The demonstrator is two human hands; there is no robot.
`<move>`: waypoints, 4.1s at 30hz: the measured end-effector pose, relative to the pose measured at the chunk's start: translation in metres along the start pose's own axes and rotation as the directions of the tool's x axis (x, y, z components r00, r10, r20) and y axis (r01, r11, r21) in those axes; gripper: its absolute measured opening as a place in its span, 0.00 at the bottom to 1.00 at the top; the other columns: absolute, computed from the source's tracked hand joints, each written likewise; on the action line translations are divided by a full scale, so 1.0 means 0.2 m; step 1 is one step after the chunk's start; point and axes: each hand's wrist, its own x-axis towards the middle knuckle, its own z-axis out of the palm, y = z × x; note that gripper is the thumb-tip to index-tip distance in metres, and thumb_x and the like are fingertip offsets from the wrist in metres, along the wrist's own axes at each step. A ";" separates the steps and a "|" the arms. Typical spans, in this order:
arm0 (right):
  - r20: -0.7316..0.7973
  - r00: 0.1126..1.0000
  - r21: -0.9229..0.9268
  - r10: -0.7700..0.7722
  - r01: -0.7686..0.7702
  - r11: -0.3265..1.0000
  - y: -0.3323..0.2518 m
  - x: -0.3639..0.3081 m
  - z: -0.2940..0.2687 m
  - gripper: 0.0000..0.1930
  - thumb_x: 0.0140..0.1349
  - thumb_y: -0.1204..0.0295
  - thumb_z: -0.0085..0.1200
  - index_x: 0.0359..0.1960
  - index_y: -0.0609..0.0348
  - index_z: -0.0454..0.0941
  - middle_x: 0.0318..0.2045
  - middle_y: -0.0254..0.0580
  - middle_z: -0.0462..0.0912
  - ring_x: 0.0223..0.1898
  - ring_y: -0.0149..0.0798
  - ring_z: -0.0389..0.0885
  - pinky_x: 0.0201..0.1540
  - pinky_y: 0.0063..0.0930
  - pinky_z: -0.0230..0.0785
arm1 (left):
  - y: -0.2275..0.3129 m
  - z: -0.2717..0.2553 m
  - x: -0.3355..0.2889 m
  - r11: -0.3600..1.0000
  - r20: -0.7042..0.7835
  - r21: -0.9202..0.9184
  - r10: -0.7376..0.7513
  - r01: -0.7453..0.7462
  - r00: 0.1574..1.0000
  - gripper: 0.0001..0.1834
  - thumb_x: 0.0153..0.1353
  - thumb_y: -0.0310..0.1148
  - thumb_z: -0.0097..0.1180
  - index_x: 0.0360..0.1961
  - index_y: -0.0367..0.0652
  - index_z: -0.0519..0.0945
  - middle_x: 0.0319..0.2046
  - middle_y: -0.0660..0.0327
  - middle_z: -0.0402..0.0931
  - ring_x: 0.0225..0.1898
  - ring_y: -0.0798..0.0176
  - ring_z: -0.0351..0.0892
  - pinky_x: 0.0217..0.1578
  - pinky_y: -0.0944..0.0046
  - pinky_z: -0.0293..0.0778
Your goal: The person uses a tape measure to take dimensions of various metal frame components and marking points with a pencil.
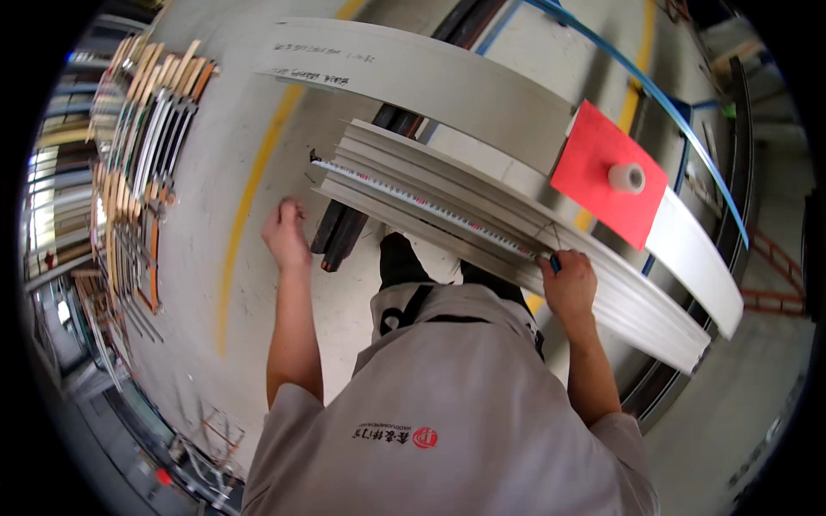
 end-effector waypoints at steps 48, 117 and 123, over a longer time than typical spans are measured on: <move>0.114 0.982 0.057 0.147 -0.154 0.986 0.16 -0.33 -0.08 0.27 0.54 0.71 0.67 0.56 0.66 0.77 0.53 0.56 0.80 0.58 0.57 0.76 0.65 0.41 0.67 | 0.07 0.24 0.60 0.538 0.784 0.610 -0.309 -0.581 0.538 0.14 0.61 0.32 0.56 0.27 0.29 0.80 0.16 0.61 0.70 0.21 0.67 0.68 0.25 0.59 0.65; -0.295 0.955 0.117 0.003 0.032 0.993 -0.96 -0.03 0.47 0.10 0.49 0.80 0.53 0.35 0.62 0.76 0.30 0.48 0.80 0.37 0.54 0.77 0.43 0.43 0.70 | 0.02 0.31 0.54 0.548 0.743 0.636 -0.245 -0.542 0.623 0.19 0.57 0.37 0.61 0.31 0.25 0.80 0.18 0.49 0.73 0.23 0.59 0.70 0.32 0.57 0.71; -0.432 0.901 0.072 -0.033 0.070 0.995 -0.98 0.00 0.54 0.11 0.48 0.82 0.56 0.36 0.62 0.78 0.32 0.46 0.81 0.40 0.52 0.78 0.43 0.44 0.72 | 0.06 0.32 0.52 0.493 0.745 0.647 -0.246 -0.582 0.620 0.18 0.57 0.37 0.61 0.33 0.26 0.81 0.20 0.48 0.76 0.23 0.56 0.72 0.33 0.58 0.72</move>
